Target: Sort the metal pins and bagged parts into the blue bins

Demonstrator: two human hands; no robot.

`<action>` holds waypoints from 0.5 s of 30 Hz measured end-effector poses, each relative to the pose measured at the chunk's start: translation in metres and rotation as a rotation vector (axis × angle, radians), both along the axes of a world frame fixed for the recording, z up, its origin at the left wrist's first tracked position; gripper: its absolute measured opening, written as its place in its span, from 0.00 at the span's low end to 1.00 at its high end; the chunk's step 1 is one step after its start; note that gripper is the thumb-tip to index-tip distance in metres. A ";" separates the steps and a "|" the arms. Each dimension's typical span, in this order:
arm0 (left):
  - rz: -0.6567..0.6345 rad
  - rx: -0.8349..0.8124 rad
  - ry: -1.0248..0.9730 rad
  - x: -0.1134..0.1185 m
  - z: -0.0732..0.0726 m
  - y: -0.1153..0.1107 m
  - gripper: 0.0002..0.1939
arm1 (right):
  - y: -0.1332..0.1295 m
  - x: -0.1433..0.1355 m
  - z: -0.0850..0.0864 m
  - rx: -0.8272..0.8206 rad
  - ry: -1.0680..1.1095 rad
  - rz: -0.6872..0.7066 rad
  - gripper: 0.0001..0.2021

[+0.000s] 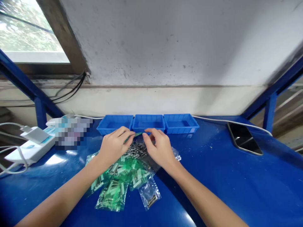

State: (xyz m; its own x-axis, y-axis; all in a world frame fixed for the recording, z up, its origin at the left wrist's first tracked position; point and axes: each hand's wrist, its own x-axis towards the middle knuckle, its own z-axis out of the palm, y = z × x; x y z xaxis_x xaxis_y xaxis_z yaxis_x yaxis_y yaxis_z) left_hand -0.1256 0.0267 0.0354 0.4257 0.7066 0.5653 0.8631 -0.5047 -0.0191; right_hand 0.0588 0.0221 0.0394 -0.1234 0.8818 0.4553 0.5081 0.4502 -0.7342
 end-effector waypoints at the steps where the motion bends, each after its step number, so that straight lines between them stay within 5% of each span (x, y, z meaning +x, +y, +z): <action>1: -0.023 0.047 -0.043 0.001 0.002 -0.006 0.09 | -0.005 -0.005 0.001 -0.135 0.126 0.037 0.14; 4: -0.233 0.209 -0.171 0.007 0.004 -0.024 0.06 | -0.016 -0.016 0.004 -0.413 0.493 0.150 0.12; 8: -0.372 0.177 -0.212 0.016 -0.001 -0.034 0.08 | -0.022 -0.019 0.002 -0.463 0.655 0.195 0.12; 11: -0.357 -0.052 -0.343 0.016 -0.001 -0.035 0.07 | -0.022 -0.015 -0.002 -0.361 0.571 0.113 0.10; 15: -0.280 -0.621 -0.866 0.011 0.003 -0.036 0.14 | -0.023 -0.009 -0.007 0.063 0.280 0.073 0.07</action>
State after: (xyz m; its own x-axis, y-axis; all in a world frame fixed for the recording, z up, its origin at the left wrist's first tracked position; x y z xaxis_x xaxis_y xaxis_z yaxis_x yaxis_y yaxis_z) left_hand -0.1145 -0.0088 0.0381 0.2464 0.9114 0.3296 0.3150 -0.3969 0.8621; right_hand 0.0499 -0.0008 0.0328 -0.0472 0.8439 0.5345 0.2542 0.5276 -0.8106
